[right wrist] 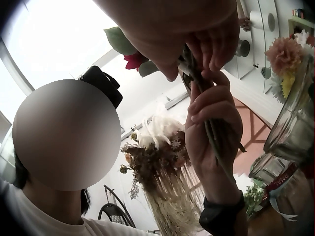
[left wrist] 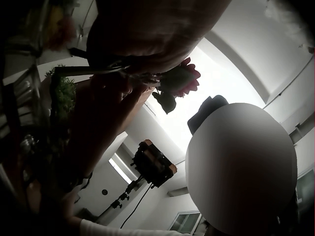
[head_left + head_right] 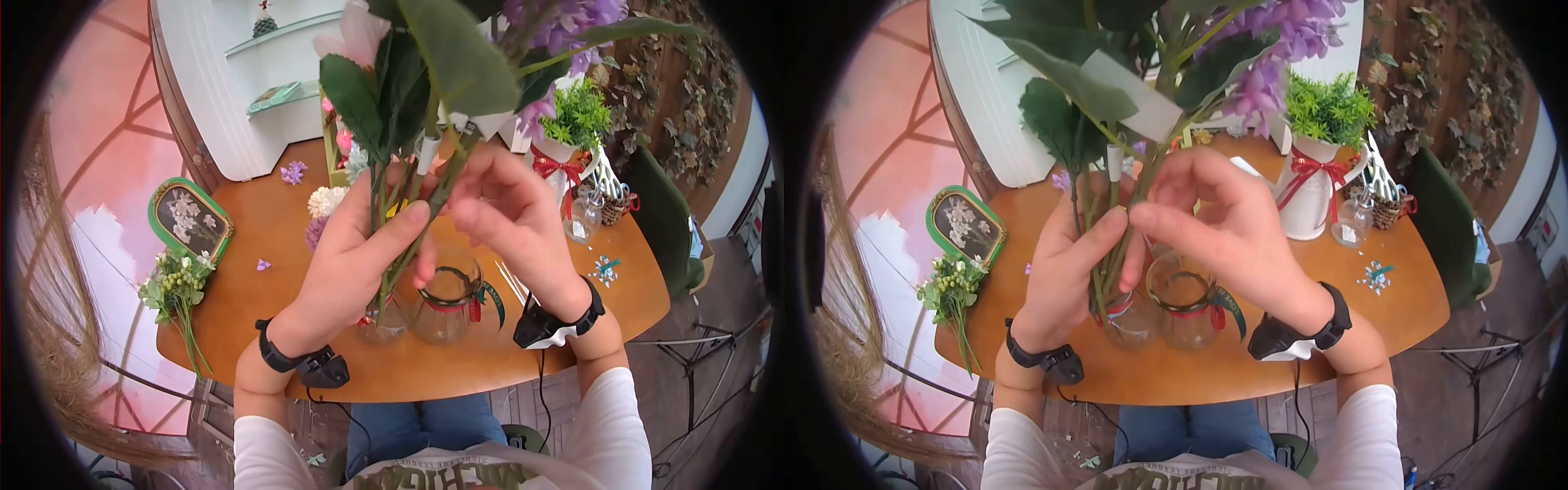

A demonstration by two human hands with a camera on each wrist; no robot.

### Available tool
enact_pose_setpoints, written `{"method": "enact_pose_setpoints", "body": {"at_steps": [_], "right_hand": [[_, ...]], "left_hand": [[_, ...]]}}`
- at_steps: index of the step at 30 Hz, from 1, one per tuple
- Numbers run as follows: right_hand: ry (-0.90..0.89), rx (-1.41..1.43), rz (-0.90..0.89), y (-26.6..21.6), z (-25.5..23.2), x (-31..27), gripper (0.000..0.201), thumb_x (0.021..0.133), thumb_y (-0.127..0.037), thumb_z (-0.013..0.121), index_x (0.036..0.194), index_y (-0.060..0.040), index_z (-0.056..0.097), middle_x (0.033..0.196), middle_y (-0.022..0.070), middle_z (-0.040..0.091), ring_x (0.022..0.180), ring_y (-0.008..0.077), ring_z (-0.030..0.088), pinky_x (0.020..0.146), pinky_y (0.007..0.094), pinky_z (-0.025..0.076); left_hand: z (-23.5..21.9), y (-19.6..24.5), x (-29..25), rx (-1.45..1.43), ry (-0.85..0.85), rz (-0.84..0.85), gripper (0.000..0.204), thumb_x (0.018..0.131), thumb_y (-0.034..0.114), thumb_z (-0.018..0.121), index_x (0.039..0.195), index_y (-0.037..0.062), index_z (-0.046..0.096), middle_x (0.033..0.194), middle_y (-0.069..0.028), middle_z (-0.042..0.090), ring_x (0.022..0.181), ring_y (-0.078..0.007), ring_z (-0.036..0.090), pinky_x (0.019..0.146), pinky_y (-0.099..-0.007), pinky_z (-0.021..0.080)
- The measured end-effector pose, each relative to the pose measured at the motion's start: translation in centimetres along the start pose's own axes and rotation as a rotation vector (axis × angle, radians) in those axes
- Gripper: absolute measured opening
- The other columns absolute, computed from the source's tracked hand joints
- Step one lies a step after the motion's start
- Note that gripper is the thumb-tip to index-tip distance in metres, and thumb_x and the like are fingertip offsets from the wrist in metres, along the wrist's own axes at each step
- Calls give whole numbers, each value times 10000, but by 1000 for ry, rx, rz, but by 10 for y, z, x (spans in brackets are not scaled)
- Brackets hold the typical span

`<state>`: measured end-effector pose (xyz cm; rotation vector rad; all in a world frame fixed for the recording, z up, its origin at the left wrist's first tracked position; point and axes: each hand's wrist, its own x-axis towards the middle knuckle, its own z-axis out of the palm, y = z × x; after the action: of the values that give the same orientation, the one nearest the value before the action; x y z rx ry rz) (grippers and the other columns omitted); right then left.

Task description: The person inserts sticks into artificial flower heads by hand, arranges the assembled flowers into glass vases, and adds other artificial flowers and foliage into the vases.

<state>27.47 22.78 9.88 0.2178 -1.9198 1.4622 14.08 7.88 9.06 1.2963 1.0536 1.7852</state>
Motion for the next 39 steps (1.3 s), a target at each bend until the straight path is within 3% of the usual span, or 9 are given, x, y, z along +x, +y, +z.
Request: {"method": "enact_pose_setpoints", "body": {"at_steps": [8, 16, 19, 22, 25, 30, 33, 35, 39], "right_hand": [[140, 167, 145, -10, 10, -1, 204, 937, -110, 730, 1059, 21, 633, 826, 52, 686, 643, 90, 614, 559, 234, 470], [206, -19, 40, -3, -4, 2, 405, 1021, -198, 548, 1325, 68, 577, 901, 49, 659, 574, 52, 498, 499, 189, 353], [208, 23, -5, -8, -14, 4, 379, 1005, -190, 537, 1279, 65, 595, 855, 48, 658, 552, 53, 484, 492, 196, 367], [210, 77, -47, -5, -28, 8, 360, 1005, -189, 538, 1235, 74, 623, 832, 45, 659, 520, 47, 470, 476, 189, 360], [227, 72, -80, 0, -36, 11, 364, 1015, -184, 526, 1241, 87, 614, 846, 53, 662, 526, 53, 464, 489, 194, 364], [228, -201, -42, 0, -28, 16, 400, 1026, -186, 501, 1296, 104, 548, 897, 58, 633, 581, 60, 474, 537, 200, 388], [53, -264, 43, 12, -33, 14, 275, 990, -162, 614, 1186, 28, 653, 879, 49, 683, 612, 64, 552, 538, 201, 426], [-53, -270, 173, 19, -33, 12, 213, 952, -108, 690, 1125, 14, 674, 880, 62, 697, 670, 75, 607, 557, 209, 474], [-195, -166, 256, 41, -30, 5, 202, 883, -147, 808, 946, -16, 669, 836, 34, 678, 723, 106, 642, 606, 239, 511]], "left_hand": [[17, -2, -7, -98, -65, -100, 445, 1077, 130, 479, 1473, 24, 304, 1331, -154, 534, 1039, -253, 676, 831, -378, 627], [14, -4, -5, 18, 41, 135, 301, 1078, 161, 469, 1326, -11, 467, 1376, -186, 557, 1279, -315, 569, 1040, -513, 506], [2, -1, -4, -59, 173, 301, 202, 1076, 151, 477, 1228, 20, 506, 1040, -96, 594, 1011, -242, 623, 957, -469, 533], [-5, 18, -3, -161, 216, 401, 183, 1104, 163, 435, 1199, 26, 511, 801, 13, 417, 605, -62, 380, 509, -211, 361], [-39, 29, -3, -207, 104, 453, 198, 1113, 171, 416, 1189, 24, 524, 763, 33, 359, 549, -29, 267, 426, -190, 210], [-50, 36, 1, -250, 123, 486, 220, 1117, 188, 408, 1147, 29, 557, 743, 38, 345, 518, -24, 236, 419, -192, 195], [-47, 36, 5, -317, 238, 433, 257, 1095, 286, 475, 1054, 63, 595, 643, 36, 439, 439, -55, 336, 381, -211, 266], [-44, 35, 6, -274, 312, 427, 215, 1128, 249, 375, 1124, 103, 533, 653, 40, 313, 439, -42, 204, 349, -212, 160], [-44, 37, 5, -247, 338, 420, 216, 1122, 263, 399, 1098, 99, 537, 642, 40, 333, 435, -42, 231, 354, -207, 182]]}}
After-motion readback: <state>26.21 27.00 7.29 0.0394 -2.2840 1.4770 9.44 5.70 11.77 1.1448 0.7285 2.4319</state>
